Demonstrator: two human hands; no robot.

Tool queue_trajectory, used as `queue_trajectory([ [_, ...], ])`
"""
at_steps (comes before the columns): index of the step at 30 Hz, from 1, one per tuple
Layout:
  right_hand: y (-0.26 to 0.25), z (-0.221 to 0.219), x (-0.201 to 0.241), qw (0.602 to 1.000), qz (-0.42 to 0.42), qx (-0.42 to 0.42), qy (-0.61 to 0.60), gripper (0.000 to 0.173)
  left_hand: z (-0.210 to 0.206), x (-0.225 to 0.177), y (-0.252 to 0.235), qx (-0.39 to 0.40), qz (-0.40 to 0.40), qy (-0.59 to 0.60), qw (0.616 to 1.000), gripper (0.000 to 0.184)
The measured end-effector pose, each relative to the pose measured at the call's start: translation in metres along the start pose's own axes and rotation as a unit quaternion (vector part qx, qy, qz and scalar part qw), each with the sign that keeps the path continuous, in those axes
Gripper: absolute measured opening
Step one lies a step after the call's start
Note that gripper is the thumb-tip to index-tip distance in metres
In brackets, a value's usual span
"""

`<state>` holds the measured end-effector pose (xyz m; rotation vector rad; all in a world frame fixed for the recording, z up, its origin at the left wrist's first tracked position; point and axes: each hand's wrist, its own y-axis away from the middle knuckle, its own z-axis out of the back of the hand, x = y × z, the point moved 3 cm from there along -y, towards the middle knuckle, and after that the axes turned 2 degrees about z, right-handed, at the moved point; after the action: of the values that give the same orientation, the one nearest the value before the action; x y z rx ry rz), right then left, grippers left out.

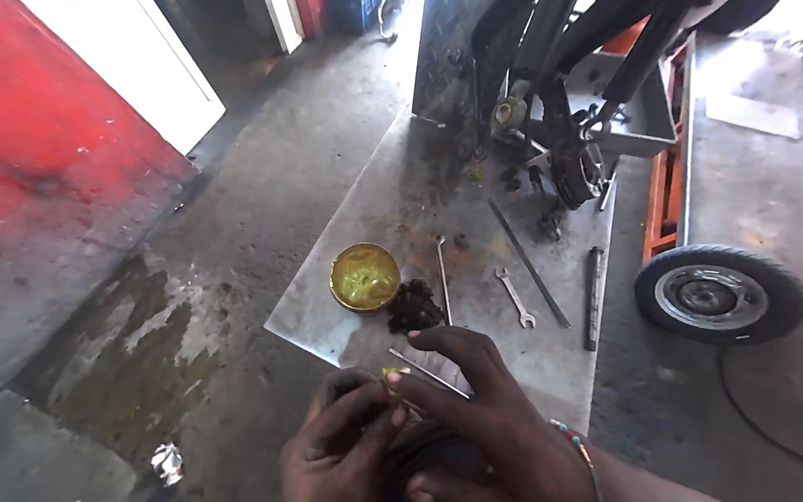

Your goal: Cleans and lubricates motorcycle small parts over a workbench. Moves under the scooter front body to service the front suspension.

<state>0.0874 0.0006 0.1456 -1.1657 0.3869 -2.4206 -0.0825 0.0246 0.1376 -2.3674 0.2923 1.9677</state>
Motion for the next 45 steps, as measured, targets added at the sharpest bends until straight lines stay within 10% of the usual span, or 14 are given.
queue_trajectory([
  [24, 0.029, -0.025, -0.015, 0.949, 0.078, 0.057, 0.3, 0.071, -0.008, 0.029, -0.013, -0.097, 0.368, 0.256, 0.889, 0.027],
  [30, 0.008, -0.012, -0.03, 0.993, 0.021, 0.033, 0.116, 0.048, 0.014, 0.045, -0.021, -0.167, 0.341, 0.26, 0.888, 0.032],
  [36, -0.105, -0.05, -0.116, 0.891, -0.034, 0.43, 0.141, 0.089, 0.032, 0.058, -0.019, -0.185, 0.331, 0.241, 0.893, 0.03],
  [40, -0.136, -0.109, -0.16, 0.773, 0.037, 0.597, 0.212, 0.063, 0.044, 0.058, -0.017, -0.183, 0.301, 0.253, 0.901, 0.033],
  [45, -0.137, -0.13, -0.177, 0.742, -0.002, 0.646, 0.179, 0.043, 0.065, 0.064, -0.009, -0.196, 0.297, 0.283, 0.891, 0.028],
])
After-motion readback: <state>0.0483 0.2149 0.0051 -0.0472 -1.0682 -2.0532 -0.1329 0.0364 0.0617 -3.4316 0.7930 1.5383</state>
